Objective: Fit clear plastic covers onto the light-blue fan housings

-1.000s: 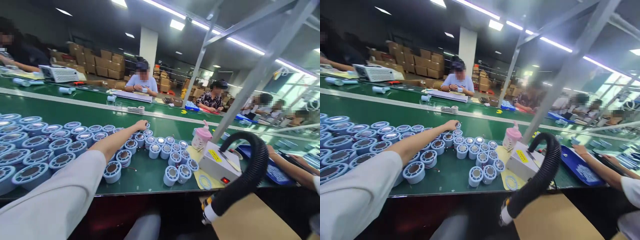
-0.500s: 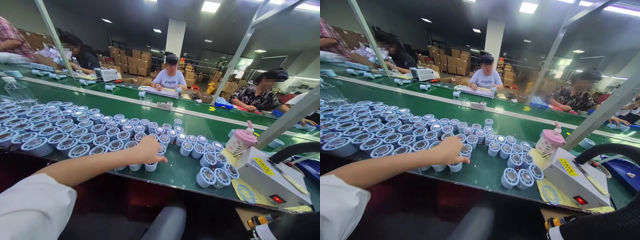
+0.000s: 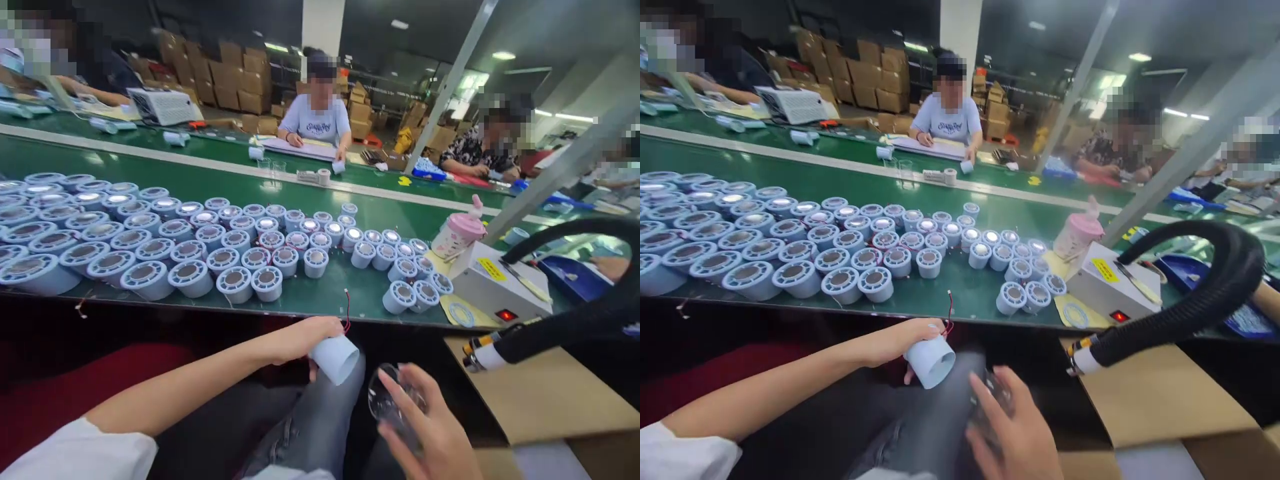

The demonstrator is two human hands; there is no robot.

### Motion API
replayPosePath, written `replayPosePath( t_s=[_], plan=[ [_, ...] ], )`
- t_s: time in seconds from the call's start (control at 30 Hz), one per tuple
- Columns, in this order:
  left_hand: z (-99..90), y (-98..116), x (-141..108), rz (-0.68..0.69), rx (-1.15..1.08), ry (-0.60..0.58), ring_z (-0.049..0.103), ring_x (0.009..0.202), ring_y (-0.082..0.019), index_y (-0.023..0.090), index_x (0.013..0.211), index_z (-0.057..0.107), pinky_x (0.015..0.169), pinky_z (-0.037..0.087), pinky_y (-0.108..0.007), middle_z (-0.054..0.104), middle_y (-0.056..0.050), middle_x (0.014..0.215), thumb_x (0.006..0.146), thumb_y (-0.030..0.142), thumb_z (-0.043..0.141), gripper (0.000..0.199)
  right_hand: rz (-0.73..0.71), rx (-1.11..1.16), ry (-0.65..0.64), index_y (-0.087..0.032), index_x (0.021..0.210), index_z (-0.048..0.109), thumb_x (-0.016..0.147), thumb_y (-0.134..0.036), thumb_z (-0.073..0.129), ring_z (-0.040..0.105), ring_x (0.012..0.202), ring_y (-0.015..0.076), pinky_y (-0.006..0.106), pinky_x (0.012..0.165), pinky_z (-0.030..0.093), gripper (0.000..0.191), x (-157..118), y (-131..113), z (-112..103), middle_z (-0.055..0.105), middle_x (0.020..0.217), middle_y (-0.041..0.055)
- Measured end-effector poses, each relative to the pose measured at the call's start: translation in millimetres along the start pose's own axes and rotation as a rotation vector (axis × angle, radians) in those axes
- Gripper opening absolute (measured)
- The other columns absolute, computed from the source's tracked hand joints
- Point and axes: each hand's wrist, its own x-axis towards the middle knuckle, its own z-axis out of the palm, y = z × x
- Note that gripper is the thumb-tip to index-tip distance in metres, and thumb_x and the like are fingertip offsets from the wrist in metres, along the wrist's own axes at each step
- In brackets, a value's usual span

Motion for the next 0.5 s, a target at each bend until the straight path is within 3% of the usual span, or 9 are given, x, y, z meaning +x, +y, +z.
replayPosePath(
  t_s=[0.03, 0.1, 0.2, 0.3, 0.4, 0.5],
  plan=[
    [8.7, -3, 3, -0.027, -0.042, -0.09, 0.051, 0.06, -0.015, 0.018, 0.09, 0.049, 0.045, 0.038, -0.022, 0.05, 0.0, 0.071, 0.087, 0.042, 0.037, 0.028, -0.111, -0.074, 0.057, -0.038, 0.134, 0.049, 0.085, -0.026, 0.056, 0.057, 0.114, 0.0346, 0.05, 0.086, 0.055, 0.051, 9, -8, 1, 0.048, 0.133, 0.0129],
    [23.2, -4, 8, 0.037, 0.036, -0.192, 0.051, 0.065, -0.014, 0.018, 0.094, 0.054, 0.052, 0.041, -0.022, 0.052, 0.0, 0.077, 0.084, 0.036, 0.047, 0.023, -0.152, -0.246, 0.077, -0.033, 0.131, 0.054, 0.081, -0.013, 0.056, 0.057, 0.109, 0.0368, 0.054, 0.082, 0.055, 0.053, 27, -18, 0, 0.046, 0.135, 0.0168],
    [35.6, 1, 10, 0.281, 0.296, -0.151, 0.054, 0.081, -0.015, 0.018, 0.1, 0.061, 0.074, 0.044, -0.026, 0.056, -0.002, 0.091, 0.082, 0.03, 0.057, 0.021, -0.081, -0.309, -0.061, -0.026, 0.111, 0.067, 0.075, -0.002, 0.058, 0.055, 0.109, 0.0362, 0.051, 0.079, 0.055, 0.045, 42, -19, -7, 0.047, 0.136, 0.0159],
    [41.8, 3, 9, 0.37, 0.378, -0.017, 0.054, 0.089, -0.017, 0.02, 0.102, 0.064, 0.08, 0.042, -0.027, 0.055, -0.004, 0.098, 0.083, 0.034, 0.061, 0.024, 0.053, -0.057, -0.202, -0.023, 0.087, 0.068, 0.071, -0.006, 0.067, 0.054, 0.112, 0.0307, 0.044, 0.085, 0.053, 0.023, 38, -13, -17, 0.05, 0.132, 0.0107],
    [47.6, -5, 12, 0.403, 0.294, 0.107, 0.054, 0.091, -0.018, 0.02, 0.106, 0.062, 0.081, 0.044, -0.029, 0.055, -0.005, 0.101, 0.071, 0.045, 0.074, 0.045, 0.202, 0.254, -0.22, -0.022, 0.077, 0.064, 0.079, -0.025, 0.066, 0.059, 0.102, 0.0235, 0.037, 0.084, 0.052, 0.005, 29, -13, -23, 0.053, 0.121, 0.008],
    [52.8, -17, 19, 0.425, 0.228, 0.148, 0.053, 0.091, -0.02, 0.023, 0.114, 0.06, 0.081, 0.046, -0.032, 0.053, -0.005, 0.102, 0.057, 0.05, 0.082, 0.067, 0.306, 0.44, -0.144, -0.02, 0.071, 0.062, 0.089, -0.034, 0.052, 0.06, 0.094, 0.0207, 0.032, 0.077, 0.05, 0.025, 24, -16, -25, 0.055, 0.108, 0.008]
  ],
)
